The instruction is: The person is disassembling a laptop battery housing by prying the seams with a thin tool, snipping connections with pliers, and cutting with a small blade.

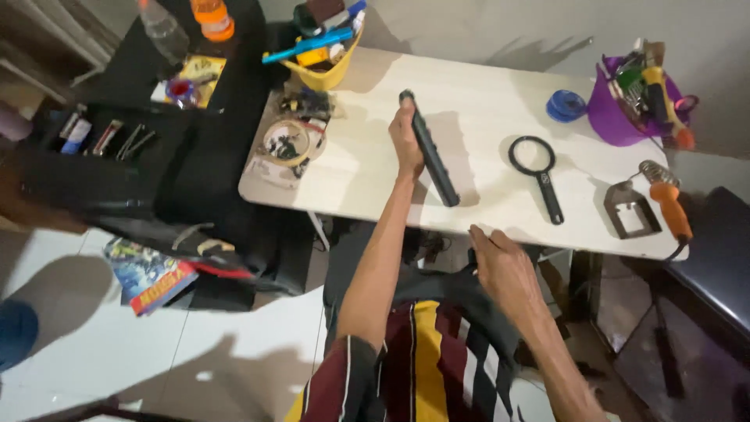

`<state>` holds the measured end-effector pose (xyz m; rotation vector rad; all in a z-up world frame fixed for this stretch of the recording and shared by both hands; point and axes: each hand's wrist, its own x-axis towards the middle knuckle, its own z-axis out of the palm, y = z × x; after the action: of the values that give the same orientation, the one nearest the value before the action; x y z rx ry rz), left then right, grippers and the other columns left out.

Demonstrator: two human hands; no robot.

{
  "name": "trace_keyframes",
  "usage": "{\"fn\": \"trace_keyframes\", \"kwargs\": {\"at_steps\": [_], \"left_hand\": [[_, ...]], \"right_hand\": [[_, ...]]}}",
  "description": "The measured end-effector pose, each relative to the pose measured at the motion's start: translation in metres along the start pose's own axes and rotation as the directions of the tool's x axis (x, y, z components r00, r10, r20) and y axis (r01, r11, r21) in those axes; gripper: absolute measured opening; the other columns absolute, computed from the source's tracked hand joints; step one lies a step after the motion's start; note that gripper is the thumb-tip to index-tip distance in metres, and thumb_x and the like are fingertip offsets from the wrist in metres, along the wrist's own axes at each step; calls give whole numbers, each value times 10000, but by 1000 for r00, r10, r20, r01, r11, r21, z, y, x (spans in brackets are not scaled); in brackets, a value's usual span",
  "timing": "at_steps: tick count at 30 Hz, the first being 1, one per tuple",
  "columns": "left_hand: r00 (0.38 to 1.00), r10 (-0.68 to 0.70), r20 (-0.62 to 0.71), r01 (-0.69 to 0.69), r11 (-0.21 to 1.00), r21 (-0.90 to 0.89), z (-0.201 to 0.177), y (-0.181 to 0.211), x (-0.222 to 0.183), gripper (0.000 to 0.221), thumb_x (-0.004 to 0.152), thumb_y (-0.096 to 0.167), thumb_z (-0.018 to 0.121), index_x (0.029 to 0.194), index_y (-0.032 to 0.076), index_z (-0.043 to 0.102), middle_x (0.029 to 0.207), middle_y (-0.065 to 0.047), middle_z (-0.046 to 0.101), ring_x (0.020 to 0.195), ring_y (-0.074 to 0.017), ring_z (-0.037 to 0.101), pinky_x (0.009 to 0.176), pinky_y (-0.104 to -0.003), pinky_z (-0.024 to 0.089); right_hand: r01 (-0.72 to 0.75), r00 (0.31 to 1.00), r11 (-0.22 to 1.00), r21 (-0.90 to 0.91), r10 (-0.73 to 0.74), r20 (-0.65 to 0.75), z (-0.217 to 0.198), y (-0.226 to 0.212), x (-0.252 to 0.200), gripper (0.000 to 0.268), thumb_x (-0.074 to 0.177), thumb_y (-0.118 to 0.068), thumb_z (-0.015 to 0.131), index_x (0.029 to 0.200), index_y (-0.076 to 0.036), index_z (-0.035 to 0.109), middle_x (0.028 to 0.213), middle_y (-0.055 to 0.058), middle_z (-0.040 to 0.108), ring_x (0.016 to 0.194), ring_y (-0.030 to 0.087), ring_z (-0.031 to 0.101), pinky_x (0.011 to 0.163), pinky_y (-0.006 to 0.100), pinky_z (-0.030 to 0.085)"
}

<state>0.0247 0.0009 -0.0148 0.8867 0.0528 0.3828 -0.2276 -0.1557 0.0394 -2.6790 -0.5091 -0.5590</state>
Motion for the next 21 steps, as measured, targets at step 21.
{"fn": "trace_keyframes", "kwargs": {"at_steps": [21], "left_hand": [[909, 396, 129, -321, 863, -391, 14, 29, -70, 575, 988, 762, 302, 1011, 208, 456, 485, -53, 494, 394, -145, 490, 456, -236, 402]], "right_hand": [[246, 482, -667, 703, 714, 508, 24, -17, 44, 237, 1121, -293, 491, 954, -152, 583, 948, -2, 592, 1036, 227, 677, 1100, 491, 441]]}}
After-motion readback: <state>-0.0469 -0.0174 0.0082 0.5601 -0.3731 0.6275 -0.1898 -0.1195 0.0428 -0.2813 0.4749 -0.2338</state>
